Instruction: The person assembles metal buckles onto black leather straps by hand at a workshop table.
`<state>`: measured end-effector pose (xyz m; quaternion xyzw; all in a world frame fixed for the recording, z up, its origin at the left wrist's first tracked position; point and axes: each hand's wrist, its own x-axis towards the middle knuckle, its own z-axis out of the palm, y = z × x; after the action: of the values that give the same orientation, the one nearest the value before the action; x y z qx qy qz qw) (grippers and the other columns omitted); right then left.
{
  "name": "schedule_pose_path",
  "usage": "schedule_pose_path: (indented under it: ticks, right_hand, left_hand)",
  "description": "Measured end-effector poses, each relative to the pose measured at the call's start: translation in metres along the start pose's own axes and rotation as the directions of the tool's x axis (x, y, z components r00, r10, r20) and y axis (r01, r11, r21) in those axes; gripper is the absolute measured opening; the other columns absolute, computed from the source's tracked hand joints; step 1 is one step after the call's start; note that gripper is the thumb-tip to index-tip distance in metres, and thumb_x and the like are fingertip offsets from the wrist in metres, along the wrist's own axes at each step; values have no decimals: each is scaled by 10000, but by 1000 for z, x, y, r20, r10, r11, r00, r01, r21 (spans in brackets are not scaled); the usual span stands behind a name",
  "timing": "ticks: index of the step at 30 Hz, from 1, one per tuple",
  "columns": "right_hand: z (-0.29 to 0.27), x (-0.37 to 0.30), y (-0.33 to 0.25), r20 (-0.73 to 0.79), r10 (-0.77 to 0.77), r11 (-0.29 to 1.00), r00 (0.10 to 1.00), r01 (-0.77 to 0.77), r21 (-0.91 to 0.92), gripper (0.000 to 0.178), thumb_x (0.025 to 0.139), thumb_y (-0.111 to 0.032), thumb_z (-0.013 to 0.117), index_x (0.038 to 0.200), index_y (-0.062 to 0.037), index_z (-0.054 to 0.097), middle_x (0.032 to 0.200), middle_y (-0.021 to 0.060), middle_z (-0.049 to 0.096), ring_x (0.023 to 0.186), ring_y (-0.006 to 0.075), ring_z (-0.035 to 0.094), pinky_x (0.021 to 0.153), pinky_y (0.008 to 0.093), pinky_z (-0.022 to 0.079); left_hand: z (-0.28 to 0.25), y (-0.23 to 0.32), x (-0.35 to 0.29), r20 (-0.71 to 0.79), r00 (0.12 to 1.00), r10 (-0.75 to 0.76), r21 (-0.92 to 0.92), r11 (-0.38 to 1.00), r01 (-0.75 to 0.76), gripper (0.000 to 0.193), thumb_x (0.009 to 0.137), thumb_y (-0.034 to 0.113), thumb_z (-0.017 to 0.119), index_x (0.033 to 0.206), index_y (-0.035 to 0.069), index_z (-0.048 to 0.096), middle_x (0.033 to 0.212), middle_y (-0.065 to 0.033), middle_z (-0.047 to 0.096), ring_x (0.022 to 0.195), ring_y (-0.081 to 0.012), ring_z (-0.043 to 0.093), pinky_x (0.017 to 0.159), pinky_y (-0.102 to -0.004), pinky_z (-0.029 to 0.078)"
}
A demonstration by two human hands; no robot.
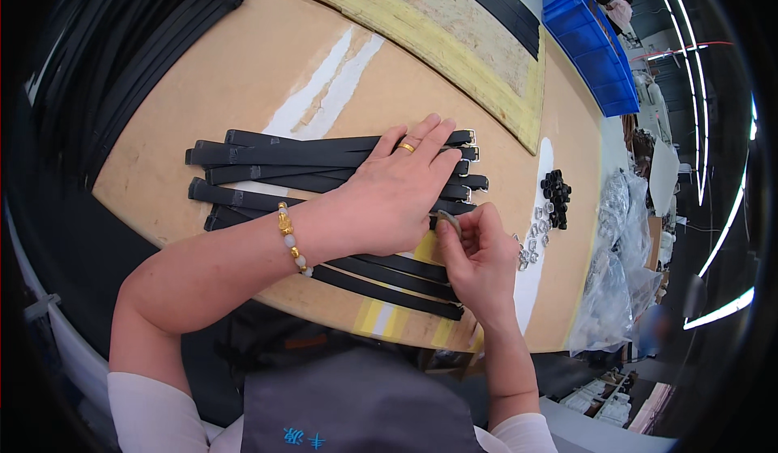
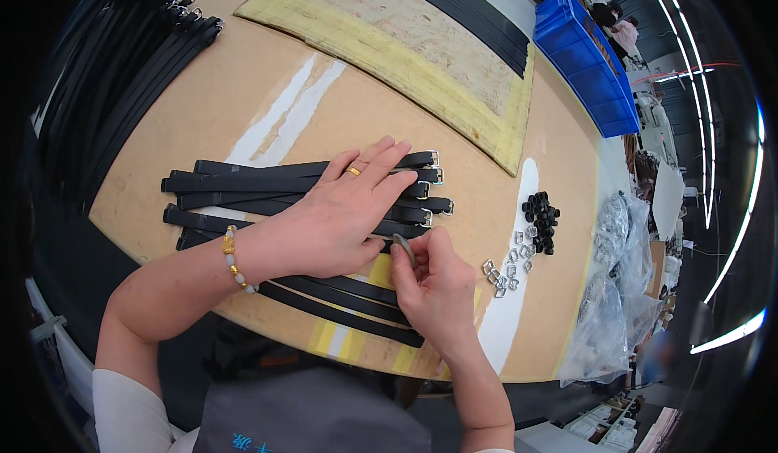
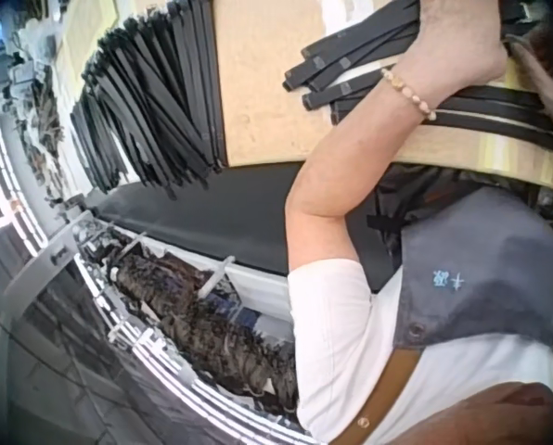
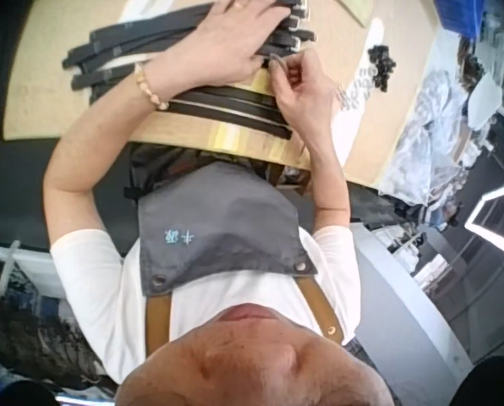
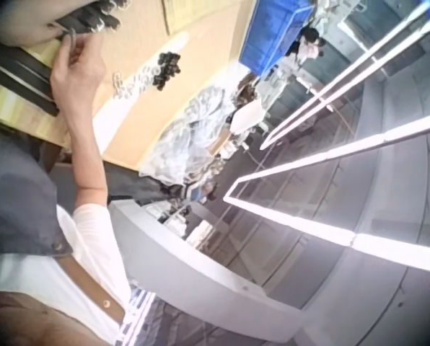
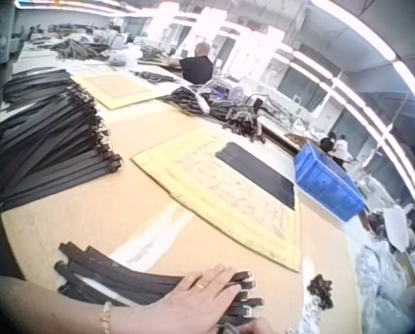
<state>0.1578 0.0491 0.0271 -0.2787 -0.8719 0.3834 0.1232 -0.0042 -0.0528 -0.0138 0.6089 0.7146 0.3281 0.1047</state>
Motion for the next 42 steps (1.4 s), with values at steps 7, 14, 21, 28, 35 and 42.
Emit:
schedule_pose_path:
  ticks: [7, 14, 21, 28, 35, 42]
  right_hand:
    - [-15, -1, -2, 131, 103, 994, 986, -105, 7, 205, 964, -41, 732, 867, -3, 556, 743, 22, 680, 630, 38, 606, 565, 195, 484]
    - [-1, 7, 2, 15, -19, 1000, 1000, 19, -5, 182, 957, -33, 749, 880, -1, 587, 715, -3, 657, 616, 16, 570, 541, 200, 465]
    - [-13, 6, -2, 127, 166, 982, 978, -176, 68, 182, 961, -42, 744, 871, -4, 590, 735, 6, 674, 618, 24, 575, 561, 204, 469]
    - [4, -3, 5, -12, 31, 999, 999, -31, -18, 198, 975, -60, 742, 869, -8, 583, 724, -12, 651, 620, 21, 539, 548, 214, 447]
    - [-4, 2, 8, -153, -37, 979, 987, 67, 195, 198, 970, -51, 749, 868, -10, 584, 733, 4, 672, 618, 12, 551, 547, 204, 450]
    - [-4, -1, 1, 91, 48, 996, 995, -40, -80, 189, 969, -30, 734, 863, 4, 581, 676, 5, 615, 601, 23, 529, 525, 217, 442]
  left_hand:
    - [0, 0, -2, -28, 999, -34, 30, 999, 35, 741, 814, 93, 761, 1460, -75, 437, 1640, -291, 269, 1575, -412, 223, 1259, -551, 214]
    - [-1, 2, -1, 27, 998, -59, 31, 998, 58, 737, 827, 112, 768, 1456, -87, 440, 1640, -295, 275, 1576, -411, 224, 1256, -565, 219]
    - [-1, 0, -2, 15, 998, -57, 12, 998, 57, 722, 818, 111, 770, 1435, -99, 457, 1630, -310, 283, 1567, -421, 241, 1246, -565, 239]
    - [-1, 0, -2, -16, 999, -30, 42, 999, 31, 723, 804, 103, 770, 1424, -107, 461, 1609, -327, 307, 1547, -432, 282, 1223, -561, 271]
    - [-3, 2, 0, 22, 999, -44, 54, 998, 43, 735, 814, 100, 761, 1441, -102, 434, 1617, -324, 289, 1550, -433, 270, 1228, -564, 267]
    - [-1, 0, -3, 22, 998, -59, 51, 997, 58, 727, 814, 95, 755, 1434, -100, 430, 1614, -327, 290, 1547, -437, 274, 1228, -568, 264]
